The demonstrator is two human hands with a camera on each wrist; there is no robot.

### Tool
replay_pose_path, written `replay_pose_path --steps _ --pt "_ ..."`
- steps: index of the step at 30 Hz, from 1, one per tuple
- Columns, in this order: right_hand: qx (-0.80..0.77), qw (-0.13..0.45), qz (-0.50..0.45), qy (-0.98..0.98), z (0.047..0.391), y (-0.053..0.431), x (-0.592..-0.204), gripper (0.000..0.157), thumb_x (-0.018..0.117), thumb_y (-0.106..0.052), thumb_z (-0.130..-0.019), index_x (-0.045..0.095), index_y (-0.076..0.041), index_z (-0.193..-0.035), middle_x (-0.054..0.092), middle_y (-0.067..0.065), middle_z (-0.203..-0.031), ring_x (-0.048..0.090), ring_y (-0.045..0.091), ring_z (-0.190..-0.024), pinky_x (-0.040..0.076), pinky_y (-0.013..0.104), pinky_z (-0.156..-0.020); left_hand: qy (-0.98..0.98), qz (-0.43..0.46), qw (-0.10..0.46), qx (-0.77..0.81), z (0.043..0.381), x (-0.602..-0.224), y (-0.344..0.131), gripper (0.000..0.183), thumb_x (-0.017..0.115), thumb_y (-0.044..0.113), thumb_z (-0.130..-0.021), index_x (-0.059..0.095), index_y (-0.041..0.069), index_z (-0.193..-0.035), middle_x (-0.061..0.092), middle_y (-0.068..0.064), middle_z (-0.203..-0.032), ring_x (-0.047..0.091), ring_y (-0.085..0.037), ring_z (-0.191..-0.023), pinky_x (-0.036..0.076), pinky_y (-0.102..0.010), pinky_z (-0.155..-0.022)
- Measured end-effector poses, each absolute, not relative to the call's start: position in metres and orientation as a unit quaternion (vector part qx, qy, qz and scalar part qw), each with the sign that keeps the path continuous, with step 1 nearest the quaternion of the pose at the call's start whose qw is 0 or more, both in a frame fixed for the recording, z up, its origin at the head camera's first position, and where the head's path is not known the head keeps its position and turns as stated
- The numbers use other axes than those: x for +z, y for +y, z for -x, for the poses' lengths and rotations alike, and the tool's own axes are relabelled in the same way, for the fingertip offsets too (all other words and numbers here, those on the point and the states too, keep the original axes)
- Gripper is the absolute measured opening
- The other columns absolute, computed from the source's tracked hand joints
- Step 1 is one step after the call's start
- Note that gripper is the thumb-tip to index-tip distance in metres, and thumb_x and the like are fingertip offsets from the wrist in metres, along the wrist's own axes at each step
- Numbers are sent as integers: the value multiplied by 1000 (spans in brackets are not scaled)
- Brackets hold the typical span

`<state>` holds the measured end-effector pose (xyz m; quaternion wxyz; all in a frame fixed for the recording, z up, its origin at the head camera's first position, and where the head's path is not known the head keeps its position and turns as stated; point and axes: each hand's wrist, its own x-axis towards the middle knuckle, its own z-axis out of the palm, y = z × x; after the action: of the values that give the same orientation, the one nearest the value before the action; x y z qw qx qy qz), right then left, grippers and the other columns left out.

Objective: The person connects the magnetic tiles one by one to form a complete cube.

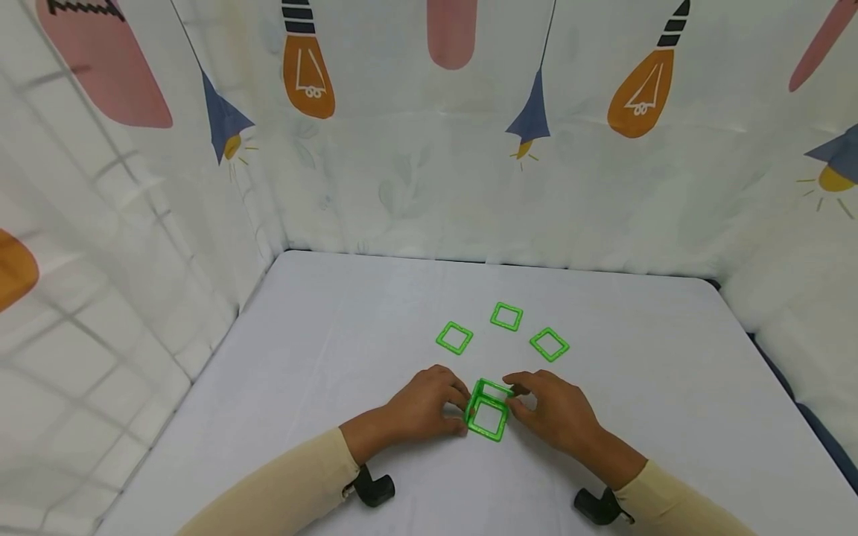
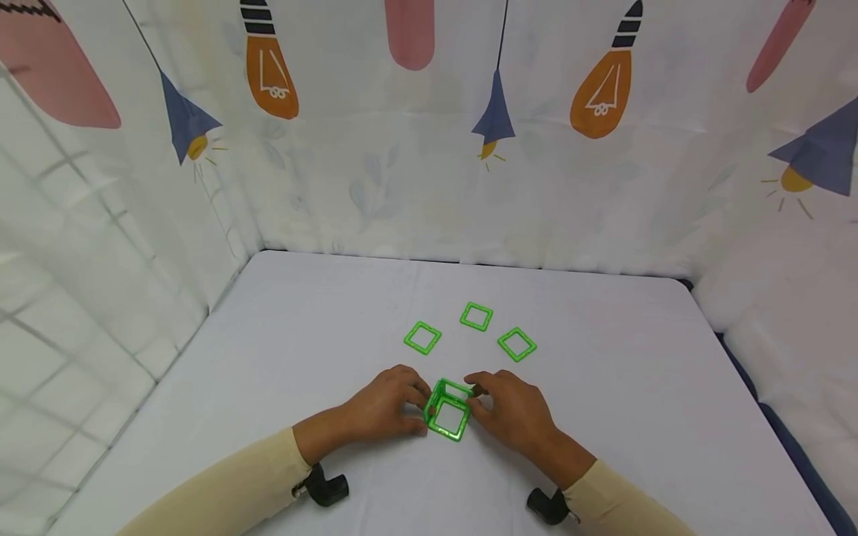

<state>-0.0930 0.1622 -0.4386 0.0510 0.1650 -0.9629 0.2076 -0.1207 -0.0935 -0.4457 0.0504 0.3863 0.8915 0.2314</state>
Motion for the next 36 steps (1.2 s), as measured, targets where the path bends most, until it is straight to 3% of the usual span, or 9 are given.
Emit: replay_pose_path --steps 11,26,36 --pt "224 -20 -126 -966 91 160 -438 59 86 -24 -84 61 -16 -137 68 -17 -86 66 9 -86 52 33 -70 900 -364 79 226 120 -442 -95 20 86 30 -85 82 16 -99 65 7 -119 54 -15 -119 44 -32 -104" --pt "220 -9 -128 -967 90 155 -444 76 91 -28 -78 56 -14 -143 66 -20 -90 63 13 -96 53 34 -73 894 -378 80 226 117 -441 -95 17 87 29 -85 84 23 -101 63 7 -122 52 -14 -121 43 -32 -104" --pt "231 -40 -116 -965 94 153 -444 76 90 -26 -79 53 -13 -144 57 -20 -79 52 5 -78 47 31 -67 907 -325 75 258 117 -442 -97 21 85 22 -86 81 15 -105 60 2 -126 48 -20 -127 44 -32 -105"
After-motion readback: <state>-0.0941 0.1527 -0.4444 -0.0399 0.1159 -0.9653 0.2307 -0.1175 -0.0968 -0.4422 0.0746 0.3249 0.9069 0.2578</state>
